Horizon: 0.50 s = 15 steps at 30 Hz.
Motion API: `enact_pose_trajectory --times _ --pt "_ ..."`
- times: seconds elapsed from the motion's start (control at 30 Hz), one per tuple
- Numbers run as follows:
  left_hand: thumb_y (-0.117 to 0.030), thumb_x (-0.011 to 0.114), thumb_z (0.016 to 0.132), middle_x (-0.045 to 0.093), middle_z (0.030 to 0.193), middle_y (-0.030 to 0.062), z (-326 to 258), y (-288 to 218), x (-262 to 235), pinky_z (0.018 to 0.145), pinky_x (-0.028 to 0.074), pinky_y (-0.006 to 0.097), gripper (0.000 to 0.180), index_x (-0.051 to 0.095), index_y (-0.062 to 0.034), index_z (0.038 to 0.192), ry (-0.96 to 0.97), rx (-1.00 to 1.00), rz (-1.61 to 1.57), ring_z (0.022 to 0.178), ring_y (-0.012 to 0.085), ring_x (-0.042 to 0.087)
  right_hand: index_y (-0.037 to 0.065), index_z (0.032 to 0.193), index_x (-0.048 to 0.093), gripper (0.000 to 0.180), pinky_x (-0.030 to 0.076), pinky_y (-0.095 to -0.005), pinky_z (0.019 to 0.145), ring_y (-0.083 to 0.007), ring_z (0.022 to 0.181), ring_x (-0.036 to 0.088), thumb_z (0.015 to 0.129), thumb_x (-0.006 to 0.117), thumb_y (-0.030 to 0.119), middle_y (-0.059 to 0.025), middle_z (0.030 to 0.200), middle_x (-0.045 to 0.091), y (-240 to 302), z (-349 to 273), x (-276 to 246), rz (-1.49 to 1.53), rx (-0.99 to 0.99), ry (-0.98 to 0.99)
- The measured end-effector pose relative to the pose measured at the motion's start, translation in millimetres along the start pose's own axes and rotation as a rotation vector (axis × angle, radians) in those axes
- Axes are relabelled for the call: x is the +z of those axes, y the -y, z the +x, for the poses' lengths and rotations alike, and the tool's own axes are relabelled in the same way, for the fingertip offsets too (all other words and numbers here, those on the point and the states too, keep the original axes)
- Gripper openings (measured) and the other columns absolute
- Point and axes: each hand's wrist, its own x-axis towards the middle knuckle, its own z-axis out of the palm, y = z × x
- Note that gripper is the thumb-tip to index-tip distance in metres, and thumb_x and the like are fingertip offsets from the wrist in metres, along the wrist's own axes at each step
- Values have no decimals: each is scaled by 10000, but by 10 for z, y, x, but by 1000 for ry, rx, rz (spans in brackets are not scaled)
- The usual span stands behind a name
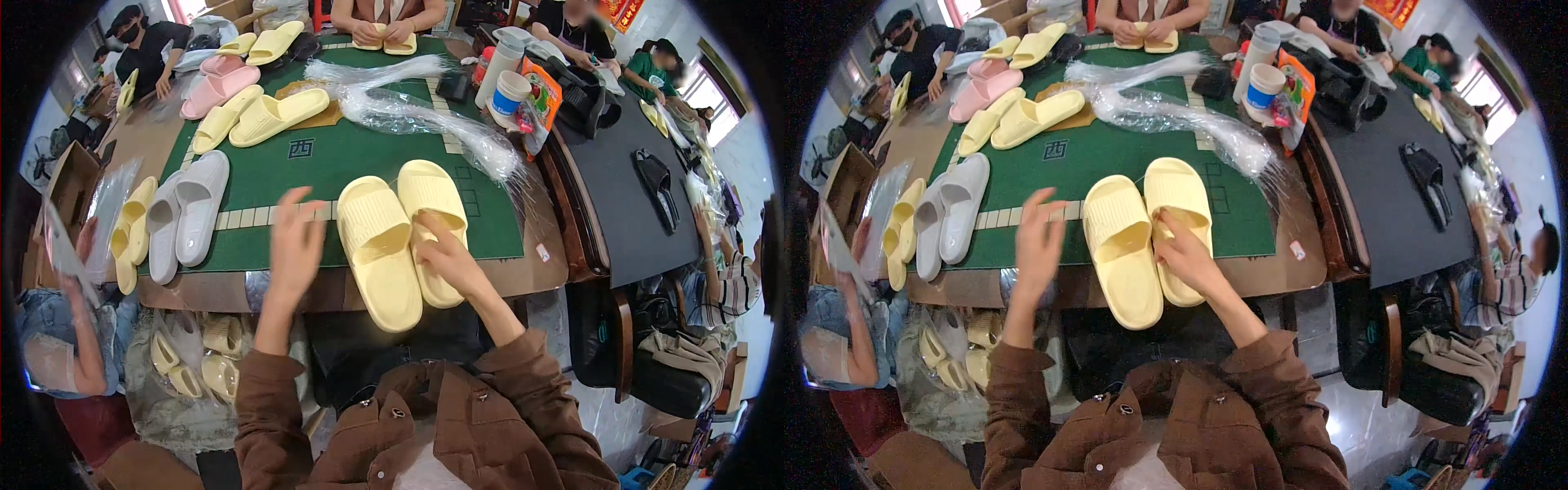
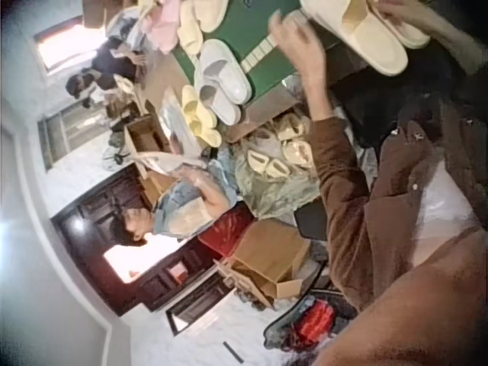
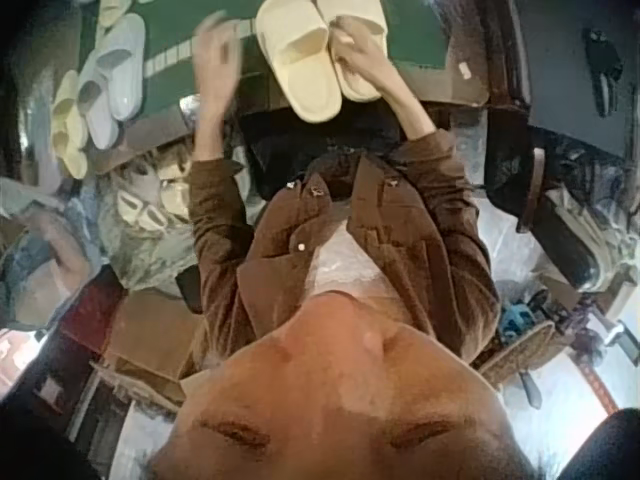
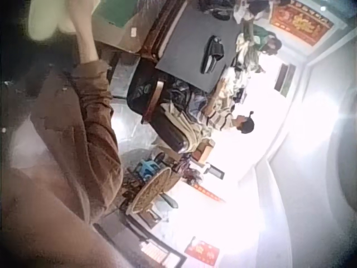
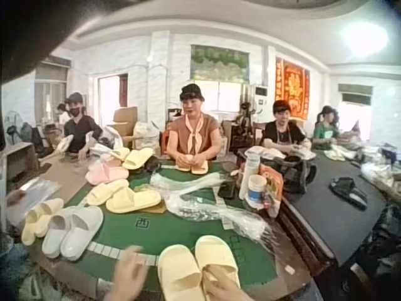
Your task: The person assembles slipper pairs by inserting small metal fasteners into the toe area of the footwear. They handle multiple pairs of yellow, white, and black slippers, picking up a fastener, pressing it into the slipper, and then moving the completed pair aside.
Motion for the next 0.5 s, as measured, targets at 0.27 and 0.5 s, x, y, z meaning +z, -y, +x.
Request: enact_pose_trajectory --times 0.27,0.5 --pt "-319 572 925 440 1406 157 330 -460 947 1079 308 483 476 486 -108 1342 277 188 211 1309 359 397 1 1274 555 372 410 -187 562 -40 598 448 945 382 -5 -37 1066 670 131 -194 -449 -30 -135 -104" --pt "-348 569 888 424 1440 120 786 -386 1062 1068 322 494 537 445 -148 1371 585 198 122 1281 344 431 -10 1229 569 315 337 -167 529 -21 588 373 970 395 30 -39 1067 672 384 50 -663 -178 -185 -123"
